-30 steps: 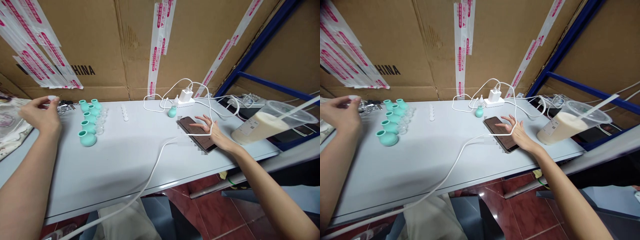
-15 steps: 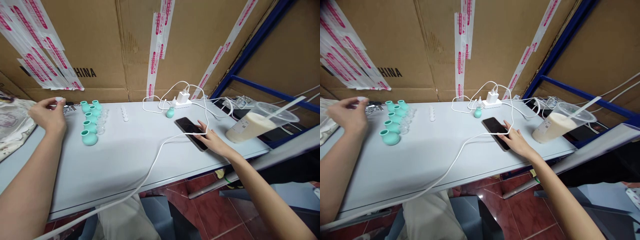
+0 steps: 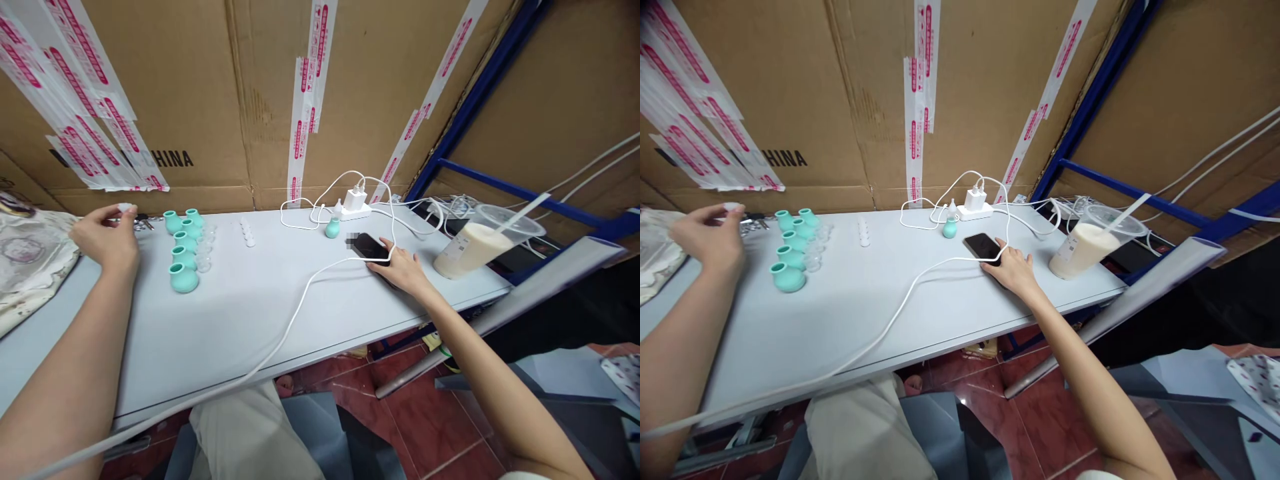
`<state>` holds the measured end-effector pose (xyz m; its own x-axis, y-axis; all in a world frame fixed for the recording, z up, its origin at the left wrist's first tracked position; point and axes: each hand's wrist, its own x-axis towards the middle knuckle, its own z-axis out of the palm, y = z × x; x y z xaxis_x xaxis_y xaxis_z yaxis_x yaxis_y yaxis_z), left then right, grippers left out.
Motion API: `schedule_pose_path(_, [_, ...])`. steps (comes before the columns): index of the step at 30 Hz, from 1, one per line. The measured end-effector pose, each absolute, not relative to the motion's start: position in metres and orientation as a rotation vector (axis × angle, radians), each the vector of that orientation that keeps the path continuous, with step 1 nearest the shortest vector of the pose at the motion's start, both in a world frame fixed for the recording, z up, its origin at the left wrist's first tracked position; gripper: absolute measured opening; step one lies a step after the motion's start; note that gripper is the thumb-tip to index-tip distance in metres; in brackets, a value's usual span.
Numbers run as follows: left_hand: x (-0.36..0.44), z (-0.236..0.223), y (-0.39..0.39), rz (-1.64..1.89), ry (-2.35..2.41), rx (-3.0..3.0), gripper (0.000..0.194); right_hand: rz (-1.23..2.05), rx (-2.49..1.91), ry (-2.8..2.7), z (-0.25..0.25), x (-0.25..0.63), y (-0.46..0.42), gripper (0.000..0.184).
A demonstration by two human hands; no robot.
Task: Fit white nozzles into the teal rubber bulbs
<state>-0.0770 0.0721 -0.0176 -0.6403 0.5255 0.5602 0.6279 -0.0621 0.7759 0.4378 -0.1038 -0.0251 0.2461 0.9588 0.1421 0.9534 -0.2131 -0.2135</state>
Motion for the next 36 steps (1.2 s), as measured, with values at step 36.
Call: schedule_pose_path(36, [0.022,0.066,0.007,-2.380,-1.297,-2.645,0.045,0.583,-0.931,-2.227,-0.022,0.194,-0.092,0.033])
